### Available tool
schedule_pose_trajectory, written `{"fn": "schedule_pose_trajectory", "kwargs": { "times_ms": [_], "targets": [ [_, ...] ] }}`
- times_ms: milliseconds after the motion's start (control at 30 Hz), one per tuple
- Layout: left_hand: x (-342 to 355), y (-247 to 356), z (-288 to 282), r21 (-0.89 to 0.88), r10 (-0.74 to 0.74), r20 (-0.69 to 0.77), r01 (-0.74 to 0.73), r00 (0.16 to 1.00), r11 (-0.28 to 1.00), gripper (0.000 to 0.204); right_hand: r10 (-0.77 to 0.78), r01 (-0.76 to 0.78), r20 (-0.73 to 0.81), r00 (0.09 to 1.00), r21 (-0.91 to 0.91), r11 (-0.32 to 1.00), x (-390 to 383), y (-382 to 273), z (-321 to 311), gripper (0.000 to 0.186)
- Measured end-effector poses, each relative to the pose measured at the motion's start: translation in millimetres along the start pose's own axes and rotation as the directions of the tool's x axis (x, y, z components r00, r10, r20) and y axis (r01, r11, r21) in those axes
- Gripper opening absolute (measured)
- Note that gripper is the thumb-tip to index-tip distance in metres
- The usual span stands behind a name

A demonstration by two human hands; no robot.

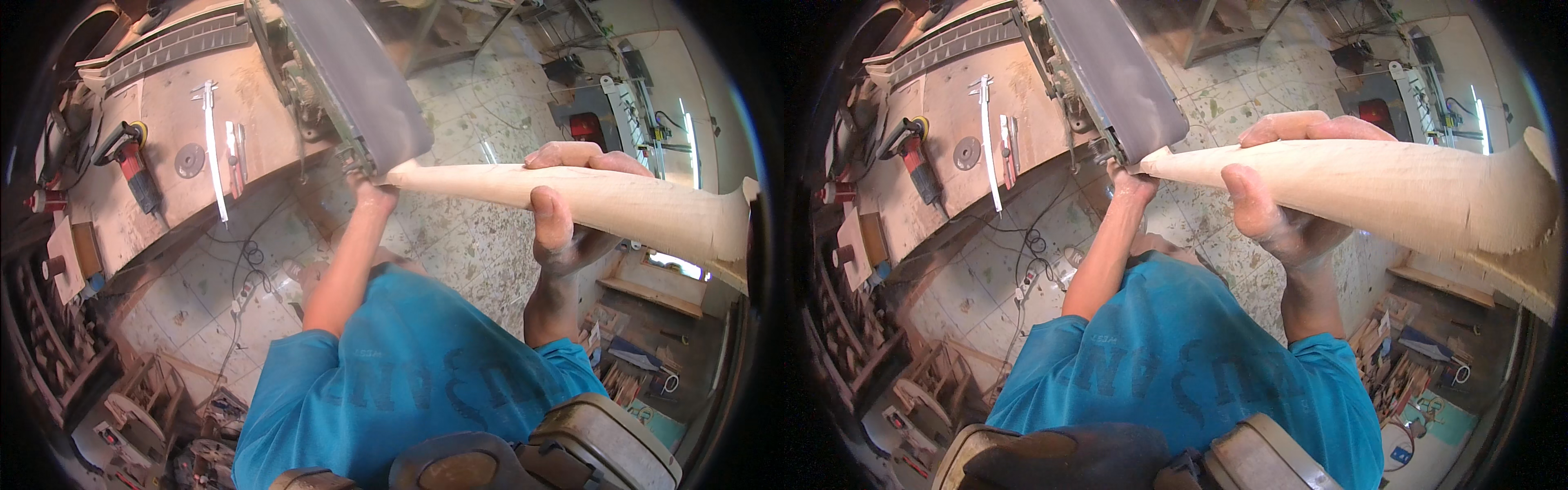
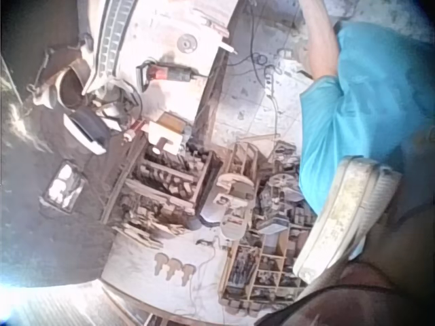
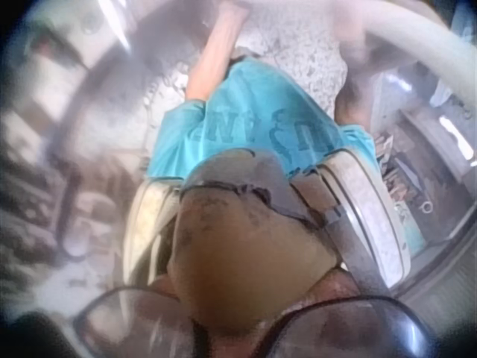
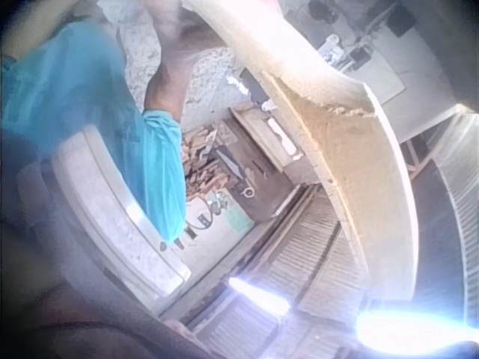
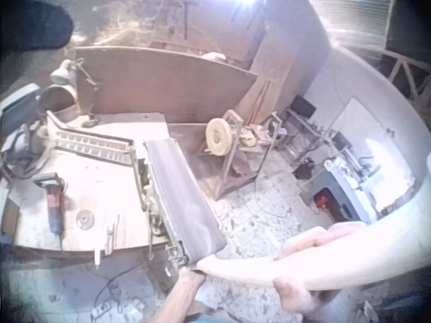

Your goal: The person shapes a wooden guitar neck by using a belt sander and checks the thickness with a caliper.

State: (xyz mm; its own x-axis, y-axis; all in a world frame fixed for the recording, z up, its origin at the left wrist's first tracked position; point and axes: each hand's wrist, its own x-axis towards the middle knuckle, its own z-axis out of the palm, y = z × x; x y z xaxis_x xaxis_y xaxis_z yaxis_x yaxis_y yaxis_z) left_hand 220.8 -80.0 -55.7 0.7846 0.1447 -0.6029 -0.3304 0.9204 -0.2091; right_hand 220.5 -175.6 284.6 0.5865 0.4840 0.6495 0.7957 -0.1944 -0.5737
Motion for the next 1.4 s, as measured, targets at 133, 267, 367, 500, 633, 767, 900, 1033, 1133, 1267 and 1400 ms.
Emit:
{"fn": "schedule_pose_trajectory", "kwargs": {
  "times_ms": [133, 267, 367, 500, 633, 767, 900, 1033, 1133, 1267, 1400],
  "targets": [
    [-8.1, -2.8, 10.7, 0.012, -0.002, -0.006, 0.002, 1.000, 1.000, 0.055, -0.009, 0.010, 0.024, 1.000, -0.042, 0.999, -0.5, 3.3, -3.5, 0.068],
    [-9.7, -1.8, 13.4, 0.007, -0.015, -0.018, 0.015, 1.000, 1.000, 0.054, -0.034, 0.038, 0.056, 0.998, -0.078, 0.996, 0.2, 4.4, -5.2, 0.067],
    [-12.5, -1.8, 14.4, 0.012, -0.007, -0.017, 0.008, 1.000, 1.000, 0.054, 0.005, -0.005, 0.018, 1.000, -0.011, 1.000, 0.3, 3.5, -2.6, 0.066],
    [-13.6, -1.8, 13.8, 0.017, 0.006, -0.045, -0.005, 0.999, 1.000, 0.054, -0.013, 0.015, 0.043, 0.999, -0.047, 0.999, 1.6, 3.3, -3.9, 0.067],
    [-15.3, -1.9, 16.5, 0.017, 0.000, -0.039, 0.000, 0.999, 1.000, 0.054, -0.017, 0.019, 0.039, 0.999, -0.054, 0.998, 1.5, 3.3, -2.8, 0.068],
    [-18.0, -1.4, 18.3, 0.002, -0.006, -0.042, 0.006, 0.999, 1.000, 0.055, -0.018, 0.021, 0.044, 0.999, -0.060, 0.998, 1.4, 4.7, -3.9, 0.066],
    [-18.2, -3.3, 19.3, 0.054, 0.004, -0.027, -0.003, 1.000, 0.999, 0.057, 0.017, -0.015, 0.037, 0.999, -0.058, 0.998, 5.7, 0.6, -2.0, 0.061],
    [-12.8, -7.5, 17.0, 0.009, -0.013, -0.047, 0.013, 0.999, 1.000, 0.057, 0.016, -0.016, -0.008, 1.000, -0.021, 1.000, 9.0, 2.5, 0.8, 0.057],
    [-9.8, -8.3, 15.2, -0.009, -0.016, -0.064, 0.016, 0.998, 1.000, 0.058, 0.028, -0.028, -0.004, 1.000, 0.012, 1.000, 14.0, 1.9, 2.6, 0.056],
    [-20.5, -9.9, 29.6, -0.011, -0.027, -0.051, 0.027, 0.998, 1.000, 0.055, 0.063, -0.060, -0.035, 0.997, 0.073, 0.996, 16.0, 3.4, 6.6, 0.057],
    [-43.5, -11.5, 51.0, 0.021, -0.042, -0.012, 0.043, 0.999, 0.999, 0.051, 0.067, -0.067, -0.012, 0.998, 0.041, 0.997, 18.3, 1.5, 3.3, 0.048]
  ]
}}
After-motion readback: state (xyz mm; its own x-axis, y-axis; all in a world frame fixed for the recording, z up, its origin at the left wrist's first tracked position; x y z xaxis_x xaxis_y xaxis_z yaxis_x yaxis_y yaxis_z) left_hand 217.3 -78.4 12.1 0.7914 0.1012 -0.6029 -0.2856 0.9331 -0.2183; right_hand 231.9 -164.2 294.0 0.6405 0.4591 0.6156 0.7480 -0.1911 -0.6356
